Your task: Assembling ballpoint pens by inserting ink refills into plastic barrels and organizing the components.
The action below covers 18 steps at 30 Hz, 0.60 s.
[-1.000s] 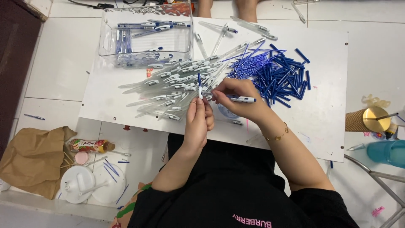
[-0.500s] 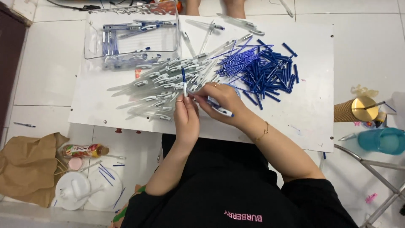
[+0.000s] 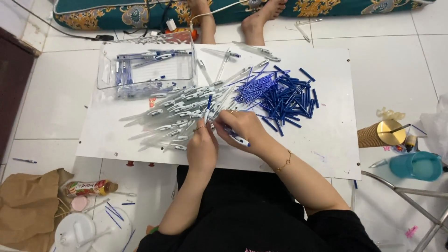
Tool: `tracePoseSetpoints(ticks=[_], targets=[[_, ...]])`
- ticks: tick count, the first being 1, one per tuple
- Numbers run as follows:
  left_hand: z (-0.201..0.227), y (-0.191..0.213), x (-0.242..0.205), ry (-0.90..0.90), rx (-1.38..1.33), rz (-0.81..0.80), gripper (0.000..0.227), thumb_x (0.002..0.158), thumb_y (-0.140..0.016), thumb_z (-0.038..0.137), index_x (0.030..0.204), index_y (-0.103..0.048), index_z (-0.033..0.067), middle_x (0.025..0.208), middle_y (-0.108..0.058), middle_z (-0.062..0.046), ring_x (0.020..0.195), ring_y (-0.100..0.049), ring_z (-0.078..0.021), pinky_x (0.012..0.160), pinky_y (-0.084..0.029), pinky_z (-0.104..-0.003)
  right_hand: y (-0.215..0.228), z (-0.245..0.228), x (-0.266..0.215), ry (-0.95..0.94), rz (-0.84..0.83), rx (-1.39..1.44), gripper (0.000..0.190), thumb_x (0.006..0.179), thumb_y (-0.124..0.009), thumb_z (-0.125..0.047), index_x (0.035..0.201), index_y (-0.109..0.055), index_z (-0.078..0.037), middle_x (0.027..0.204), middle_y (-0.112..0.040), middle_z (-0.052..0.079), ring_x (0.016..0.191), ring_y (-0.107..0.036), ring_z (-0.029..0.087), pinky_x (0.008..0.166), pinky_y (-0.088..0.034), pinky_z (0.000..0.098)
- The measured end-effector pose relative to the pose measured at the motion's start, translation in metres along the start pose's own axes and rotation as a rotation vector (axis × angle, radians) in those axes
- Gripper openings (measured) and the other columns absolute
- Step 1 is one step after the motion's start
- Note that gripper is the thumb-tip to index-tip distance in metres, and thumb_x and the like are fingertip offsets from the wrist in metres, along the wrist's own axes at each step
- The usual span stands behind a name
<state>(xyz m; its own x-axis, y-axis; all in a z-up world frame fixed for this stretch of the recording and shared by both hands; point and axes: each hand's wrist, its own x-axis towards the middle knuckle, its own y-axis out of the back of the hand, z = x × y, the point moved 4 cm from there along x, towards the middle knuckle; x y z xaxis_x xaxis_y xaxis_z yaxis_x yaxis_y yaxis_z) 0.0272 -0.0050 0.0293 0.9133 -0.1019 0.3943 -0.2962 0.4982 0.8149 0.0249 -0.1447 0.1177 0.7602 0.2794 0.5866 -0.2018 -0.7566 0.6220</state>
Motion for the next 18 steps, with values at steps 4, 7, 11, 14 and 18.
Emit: tracePoseSetpoints(ticks=[4, 7, 11, 14, 18], targets=[[-0.001, -0.005, 0.004, -0.089, 0.238, 0.007, 0.017, 0.104, -0.054, 0.012, 0.117, -0.059, 0.0018, 0.070, -0.070, -0.014, 0.062, -0.075, -0.0315, 0.052, -0.060, -0.040, 0.002, 0.006, 0.002, 0.027, -0.056, -0.025, 0.011, 0.085, -0.073, -0.007, 0.088, -0.063, -0.010, 0.064, -0.064, 0.008, 0.061, -0.068, 0.029, 0.057, -0.053, 0.0371], [0.002, -0.004, 0.007, -0.105, 0.102, -0.017, 0.024, 0.102, -0.054, 0.006, 0.123, -0.057, -0.0050, 0.070, -0.069, -0.022, 0.061, -0.074, -0.0399, 0.050, -0.058, -0.047, -0.001, 0.019, -0.002, 0.027, -0.038, -0.028, 0.013, 0.085, -0.075, -0.008, 0.087, -0.062, -0.010, 0.061, -0.064, 0.007, 0.058, -0.068, 0.028, 0.055, -0.054, 0.0356], [0.013, 0.004, 0.008, 0.064, -0.360, -0.075, 0.024, 0.107, -0.046, 0.019, 0.119, -0.057, 0.0002, 0.078, -0.070, -0.027, 0.073, -0.071, -0.0487, 0.055, -0.055, -0.053, 0.007, 0.058, -0.008, -0.087, 0.262, 0.324, 0.026, 0.099, -0.061, -0.021, 0.074, -0.059, -0.012, 0.063, -0.064, 0.008, 0.060, -0.063, 0.027, 0.061, -0.052, 0.0336], [0.017, 0.004, 0.001, 0.135, -0.647, -0.137, 0.023, 0.108, -0.046, 0.022, 0.113, -0.057, 0.0025, 0.077, -0.070, -0.026, 0.073, -0.071, -0.0394, 0.057, -0.055, -0.047, 0.018, 0.061, 0.003, -0.134, 0.318, 0.377, 0.031, 0.109, -0.044, -0.023, 0.087, -0.060, -0.009, 0.087, -0.064, 0.012, 0.082, -0.062, 0.029, 0.076, -0.050, 0.0358], [0.019, -0.009, -0.006, 0.179, -0.930, -0.261, 0.023, 0.109, -0.045, 0.024, 0.102, -0.059, 0.0066, 0.064, -0.062, -0.007, 0.060, -0.061, -0.0178, 0.056, -0.052, -0.033, -0.011, 0.076, -0.009, -0.435, 0.051, 0.749, 0.040, 0.111, -0.042, -0.033, 0.091, -0.063, -0.005, 0.070, -0.068, 0.013, 0.038, -0.057, 0.018, 0.042, -0.046, 0.0267]])
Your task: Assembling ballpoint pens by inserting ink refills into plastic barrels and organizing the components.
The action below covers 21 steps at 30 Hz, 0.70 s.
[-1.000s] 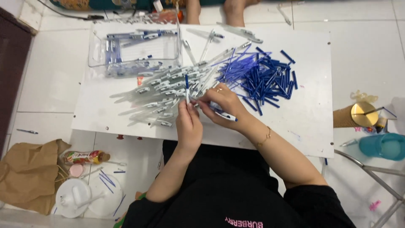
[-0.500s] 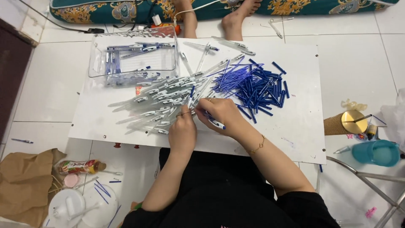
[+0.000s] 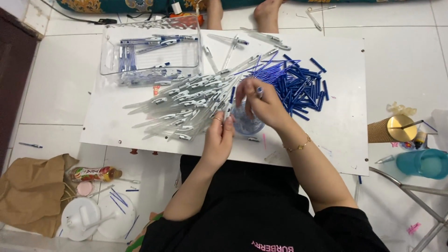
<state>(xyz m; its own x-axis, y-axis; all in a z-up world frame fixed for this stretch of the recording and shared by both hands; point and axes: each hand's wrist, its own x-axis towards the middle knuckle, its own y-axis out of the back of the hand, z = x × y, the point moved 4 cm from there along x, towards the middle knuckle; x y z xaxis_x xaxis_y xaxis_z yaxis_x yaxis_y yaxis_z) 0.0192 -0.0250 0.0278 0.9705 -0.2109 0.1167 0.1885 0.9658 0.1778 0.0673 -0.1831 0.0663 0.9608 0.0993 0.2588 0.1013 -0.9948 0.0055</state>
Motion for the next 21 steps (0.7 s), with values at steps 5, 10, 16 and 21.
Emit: tracePoseSetpoints(ticks=[5, 10, 16, 21], targets=[[0.006, -0.006, -0.003, 0.041, -0.082, -0.139, 0.024, 0.110, -0.042, 0.024, 0.098, -0.055, 0.0080, 0.059, -0.054, -0.001, 0.053, -0.051, -0.0120, 0.052, -0.044, -0.028, -0.004, 0.014, -0.003, -0.096, -0.028, -0.187, 0.037, 0.101, -0.065, -0.020, 0.065, -0.063, -0.008, 0.052, -0.054, 0.005, 0.052, -0.047, 0.012, 0.053, -0.040, 0.0280], [0.000, -0.010, -0.001, 0.054, -0.150, -0.185, 0.027, 0.111, -0.042, 0.024, 0.094, -0.056, 0.0073, 0.058, -0.052, -0.001, 0.050, -0.050, -0.0099, 0.049, -0.041, -0.024, 0.004, 0.025, -0.004, -0.111, 0.001, -0.183, 0.036, 0.099, -0.066, -0.014, 0.063, -0.064, -0.007, 0.051, -0.053, 0.004, 0.057, -0.045, 0.011, 0.056, -0.040, 0.0272], [0.005, -0.012, 0.000, 0.133, -0.388, -0.267, 0.024, 0.112, -0.040, 0.023, 0.103, -0.053, 0.0051, 0.058, -0.039, 0.003, 0.041, -0.037, -0.0032, 0.037, -0.029, -0.018, 0.002, 0.010, -0.002, -0.124, -0.006, -0.152, 0.044, 0.102, -0.062, -0.015, 0.058, -0.060, -0.010, 0.047, -0.048, 0.002, 0.050, -0.042, 0.011, 0.055, -0.036, 0.0253], [-0.003, -0.012, -0.004, 0.363, -0.785, -0.334, 0.021, 0.113, -0.036, 0.025, 0.110, -0.046, 0.0070, 0.066, -0.022, 0.007, 0.042, -0.023, 0.0024, 0.031, -0.019, -0.015, 0.016, 0.020, -0.001, -0.035, 0.099, -0.242, 0.053, 0.111, -0.054, -0.034, 0.063, -0.060, -0.010, 0.056, -0.058, 0.007, 0.058, -0.053, 0.014, 0.062, -0.044, 0.0278]])
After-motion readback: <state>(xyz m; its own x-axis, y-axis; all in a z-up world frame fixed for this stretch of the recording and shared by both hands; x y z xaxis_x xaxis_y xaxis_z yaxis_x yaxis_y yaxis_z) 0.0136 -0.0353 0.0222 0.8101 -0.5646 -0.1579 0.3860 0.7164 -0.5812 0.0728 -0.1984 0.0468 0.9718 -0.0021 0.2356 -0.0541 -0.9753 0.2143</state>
